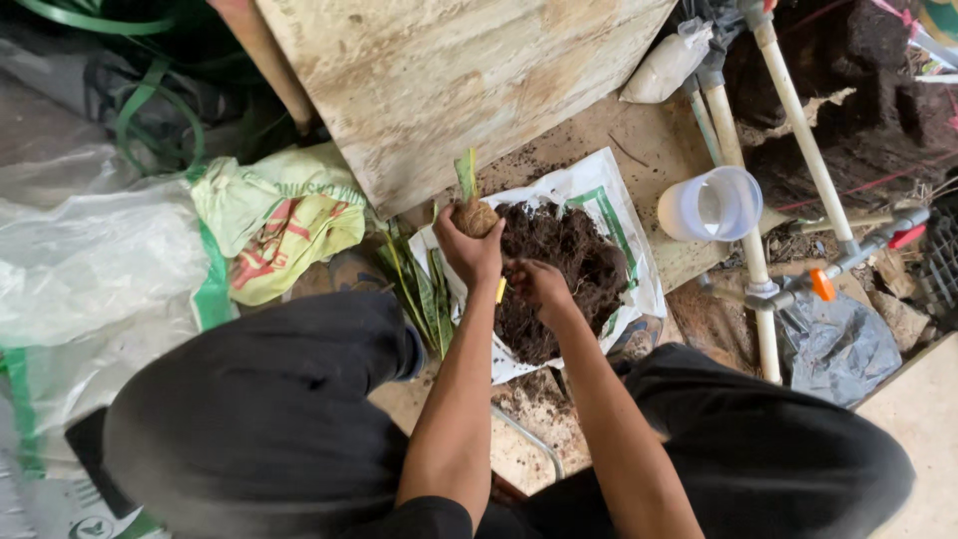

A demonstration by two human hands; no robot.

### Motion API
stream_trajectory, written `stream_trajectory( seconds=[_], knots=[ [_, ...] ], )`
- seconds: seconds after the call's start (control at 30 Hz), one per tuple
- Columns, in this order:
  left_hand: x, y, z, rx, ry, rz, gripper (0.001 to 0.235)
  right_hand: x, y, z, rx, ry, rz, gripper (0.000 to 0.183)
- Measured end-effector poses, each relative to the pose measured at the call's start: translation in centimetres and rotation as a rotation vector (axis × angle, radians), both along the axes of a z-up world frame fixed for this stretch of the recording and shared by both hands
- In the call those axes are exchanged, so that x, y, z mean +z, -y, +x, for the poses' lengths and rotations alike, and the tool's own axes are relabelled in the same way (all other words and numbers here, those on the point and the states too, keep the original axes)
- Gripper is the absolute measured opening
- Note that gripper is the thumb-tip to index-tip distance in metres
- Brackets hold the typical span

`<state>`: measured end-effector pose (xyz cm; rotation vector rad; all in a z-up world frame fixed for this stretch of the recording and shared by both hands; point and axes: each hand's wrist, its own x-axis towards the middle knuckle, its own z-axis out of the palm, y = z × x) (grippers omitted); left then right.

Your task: The person sits on the floor and prepares a sprouted coconut for planting by removing fibrous husk material and packing soil around the base. The person then handles a green plant shoot, wrapping it with soil and placing it into the soil bag.

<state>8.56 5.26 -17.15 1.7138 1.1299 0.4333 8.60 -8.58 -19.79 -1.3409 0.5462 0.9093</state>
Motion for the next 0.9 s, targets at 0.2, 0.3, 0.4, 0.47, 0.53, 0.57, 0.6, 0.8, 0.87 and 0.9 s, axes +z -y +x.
stream_trajectory(
  seconds=[0.2,0.3,0.4,0.47,0.53,0.57,0.6,0.8,0.87,0.9],
  knots=[
    [-5.1,-3.1,3.4,-0.101,0.125,0.176,0.09,-1.0,1.8,1.1,-0.089,-0.053,-0.004,0.032],
    [-6.4,-4.5,4.4,-0.2,0.069,0.203,0.088,-1.6,2.3,2.1,-0.15,-0.083,0.061,0.032],
    [-6.8,-5.5,5.0,-0.226,0.011,0.044,0.078,-2.0,2.0,2.9,-0.137,-0.055,0.079,0.032],
    [-6.7,-5.5,5.3,-0.242,0.032,0.029,0.072,-2.0,1.8,2.9,-0.137,-0.063,0.098,0.032],
    [-6.8,-5.2,5.7,-0.218,0.042,0.016,0.068,-1.8,1.9,2.8,-0.129,-0.059,0.105,0.032],
    [-7.0,-4.9,5.8,-0.186,0.04,0.009,0.066,-1.7,2.1,2.3,-0.121,-0.053,0.1,0.032],
    [-7.2,-4.8,6.0,-0.152,0.042,0.006,0.064,-1.7,2.1,2.2,-0.11,-0.042,0.098,0.031],
    [-8.6,-5.6,4.4,-0.068,0.12,0.071,0.061,-1.5,3.8,1.3,-0.201,-0.056,0.123,0.032],
    [-8.7,-6.3,3.9,-0.102,0.084,0.109,0.067,-1.8,4.2,1.4,-0.204,-0.06,0.111,0.03],
    [-8.7,-6.4,3.7,-0.12,0.062,0.127,0.069,-2.0,4.5,1.3,-0.208,-0.066,0.103,0.029]
  ],
)
